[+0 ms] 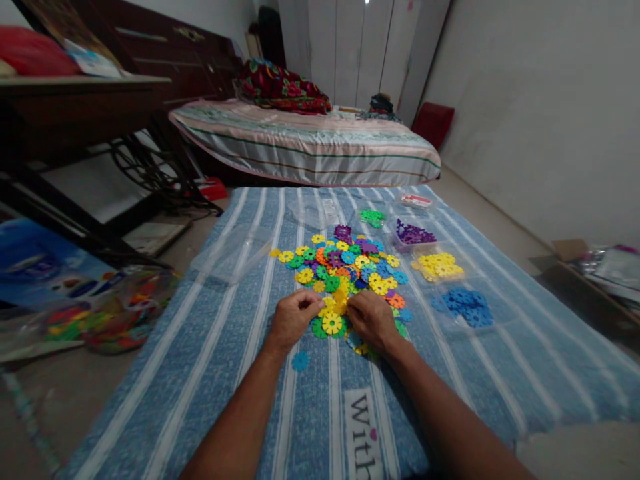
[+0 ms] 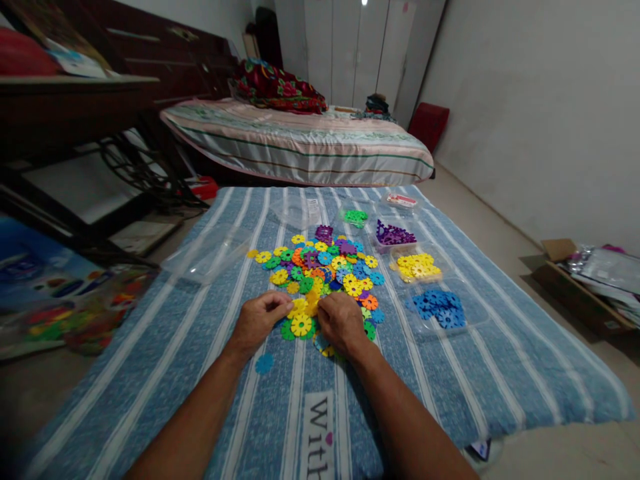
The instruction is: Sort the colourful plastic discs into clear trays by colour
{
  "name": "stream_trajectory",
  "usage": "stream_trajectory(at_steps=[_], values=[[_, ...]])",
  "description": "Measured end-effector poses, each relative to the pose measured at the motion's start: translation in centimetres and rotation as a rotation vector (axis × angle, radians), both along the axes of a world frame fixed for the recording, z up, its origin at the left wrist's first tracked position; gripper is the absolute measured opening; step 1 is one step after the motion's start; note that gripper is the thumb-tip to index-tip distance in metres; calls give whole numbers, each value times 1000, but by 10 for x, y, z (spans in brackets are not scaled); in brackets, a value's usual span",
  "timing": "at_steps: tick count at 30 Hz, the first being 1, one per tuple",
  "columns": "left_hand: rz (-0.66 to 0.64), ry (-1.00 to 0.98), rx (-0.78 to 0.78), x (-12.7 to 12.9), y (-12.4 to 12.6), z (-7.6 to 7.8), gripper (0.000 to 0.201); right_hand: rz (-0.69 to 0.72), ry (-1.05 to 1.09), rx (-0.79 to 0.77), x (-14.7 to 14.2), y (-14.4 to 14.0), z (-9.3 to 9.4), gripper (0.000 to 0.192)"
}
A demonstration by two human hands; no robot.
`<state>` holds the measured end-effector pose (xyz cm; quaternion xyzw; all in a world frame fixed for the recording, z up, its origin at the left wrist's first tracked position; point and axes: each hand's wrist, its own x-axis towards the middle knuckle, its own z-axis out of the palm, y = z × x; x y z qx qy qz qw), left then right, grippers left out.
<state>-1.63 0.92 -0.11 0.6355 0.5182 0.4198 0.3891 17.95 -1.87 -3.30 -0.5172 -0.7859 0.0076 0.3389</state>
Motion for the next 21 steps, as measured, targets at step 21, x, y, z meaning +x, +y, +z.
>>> stream_trajectory(at_steps=[21], values=[[-75, -119, -73, -5, 0, 7, 24, 16, 192, -45, -22, -2, 18, 20]])
